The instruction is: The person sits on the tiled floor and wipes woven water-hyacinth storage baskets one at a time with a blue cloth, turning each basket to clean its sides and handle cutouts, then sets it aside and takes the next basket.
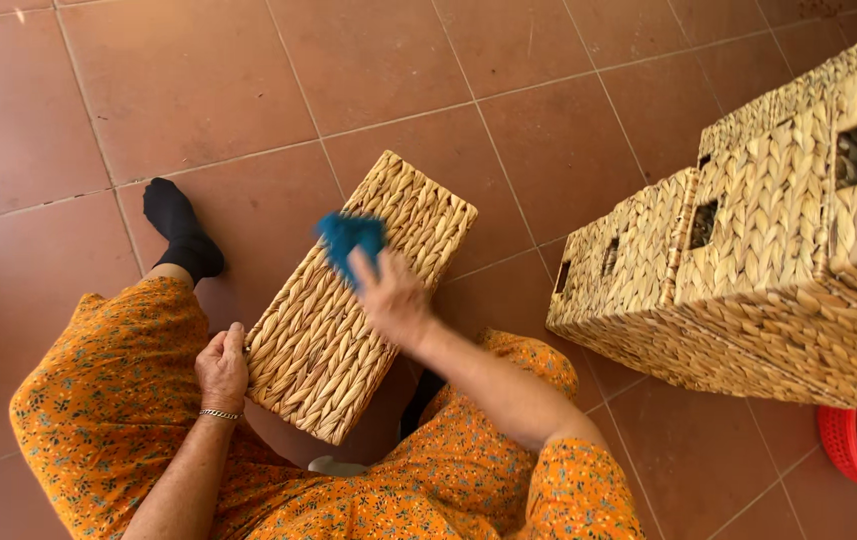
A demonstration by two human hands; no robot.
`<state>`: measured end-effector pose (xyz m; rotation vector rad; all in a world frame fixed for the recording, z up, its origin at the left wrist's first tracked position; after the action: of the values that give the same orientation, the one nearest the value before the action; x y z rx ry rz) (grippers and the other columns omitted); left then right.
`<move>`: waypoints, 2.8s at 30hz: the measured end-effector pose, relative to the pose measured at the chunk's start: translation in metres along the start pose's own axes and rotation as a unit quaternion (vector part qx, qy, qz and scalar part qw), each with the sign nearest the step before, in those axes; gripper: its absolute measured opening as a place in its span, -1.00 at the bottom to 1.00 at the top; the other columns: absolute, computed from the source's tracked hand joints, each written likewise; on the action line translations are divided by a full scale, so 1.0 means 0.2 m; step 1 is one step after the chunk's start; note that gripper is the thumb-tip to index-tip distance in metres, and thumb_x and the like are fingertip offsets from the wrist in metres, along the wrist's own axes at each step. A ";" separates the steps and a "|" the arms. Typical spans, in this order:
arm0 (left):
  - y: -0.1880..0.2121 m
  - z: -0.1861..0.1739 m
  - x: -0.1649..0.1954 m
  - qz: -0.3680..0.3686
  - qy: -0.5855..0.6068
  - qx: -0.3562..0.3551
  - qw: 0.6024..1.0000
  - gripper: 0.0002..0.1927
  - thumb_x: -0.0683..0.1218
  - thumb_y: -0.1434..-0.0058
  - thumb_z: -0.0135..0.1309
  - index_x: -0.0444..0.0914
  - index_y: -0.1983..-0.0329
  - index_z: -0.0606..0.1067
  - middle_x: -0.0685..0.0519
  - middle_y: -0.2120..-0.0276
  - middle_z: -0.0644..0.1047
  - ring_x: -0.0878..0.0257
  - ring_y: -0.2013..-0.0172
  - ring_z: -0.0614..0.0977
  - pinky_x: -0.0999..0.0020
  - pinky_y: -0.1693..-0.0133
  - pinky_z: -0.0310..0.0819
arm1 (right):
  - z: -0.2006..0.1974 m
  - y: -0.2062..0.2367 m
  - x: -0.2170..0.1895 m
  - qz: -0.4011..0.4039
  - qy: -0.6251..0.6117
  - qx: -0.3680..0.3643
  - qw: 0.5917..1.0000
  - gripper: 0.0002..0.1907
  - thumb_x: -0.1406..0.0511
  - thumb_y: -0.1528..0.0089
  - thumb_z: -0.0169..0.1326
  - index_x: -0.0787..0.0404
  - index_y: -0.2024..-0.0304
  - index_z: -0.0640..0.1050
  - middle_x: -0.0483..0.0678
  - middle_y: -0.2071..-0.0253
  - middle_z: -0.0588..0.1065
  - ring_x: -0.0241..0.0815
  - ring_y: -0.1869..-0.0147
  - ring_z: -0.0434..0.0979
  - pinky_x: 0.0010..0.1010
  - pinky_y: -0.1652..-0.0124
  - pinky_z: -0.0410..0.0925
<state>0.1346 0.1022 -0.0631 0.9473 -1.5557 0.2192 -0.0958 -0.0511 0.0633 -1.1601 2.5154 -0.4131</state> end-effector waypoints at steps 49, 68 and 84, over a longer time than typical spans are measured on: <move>-0.18 0.06 0.13 0.028 0.017 0.047 0.998 -0.49 0.18 -0.38 -0.06 -0.30 0.41 0.59 0.07 0.55 0.57 0.34 0.47 0.55 0.33 0.33 0.45 | 0.20 -0.23 0.07 -0.005 0.052 -0.083 0.995 -0.35 0.18 -0.27 0.13 0.19 -0.38 0.30 0.26 0.04 0.42 0.10 0.07 0.44 -0.13 0.23 0.48; -0.28 0.05 0.11 0.035 -0.021 0.035 0.999 -0.59 0.16 -0.26 0.03 -0.27 0.39 0.59 -0.08 0.49 0.60 0.12 0.43 0.65 0.21 0.30 0.50 | 0.13 -0.28 0.71 0.051 0.190 -0.021 0.980 -0.34 0.08 -0.26 0.17 0.04 -0.40 0.38 0.18 -0.01 0.43 0.12 -0.11 0.41 -0.01 0.01 0.44; -0.34 0.02 0.10 0.040 -0.040 0.051 0.997 -0.55 0.20 -0.29 0.00 -0.26 0.39 0.58 -0.13 0.43 0.58 0.01 0.37 0.61 0.11 0.21 0.48 | 0.25 0.01 -0.29 -0.224 -0.021 -0.134 0.965 -0.29 0.23 -0.13 0.25 0.00 -0.34 0.36 0.10 0.09 0.51 0.00 0.14 0.53 -0.27 0.28 0.54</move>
<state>0.1797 0.0470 -0.0714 0.9836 -1.6709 0.3236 -0.0399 -0.0118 0.0275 -1.8308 2.3090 -0.1516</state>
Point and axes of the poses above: each hand's wrist, its own y-axis away from the middle knuckle, its own z-axis out of the palm, x = y × z, the point moved 7 cm from there along -y, towards the middle knuckle
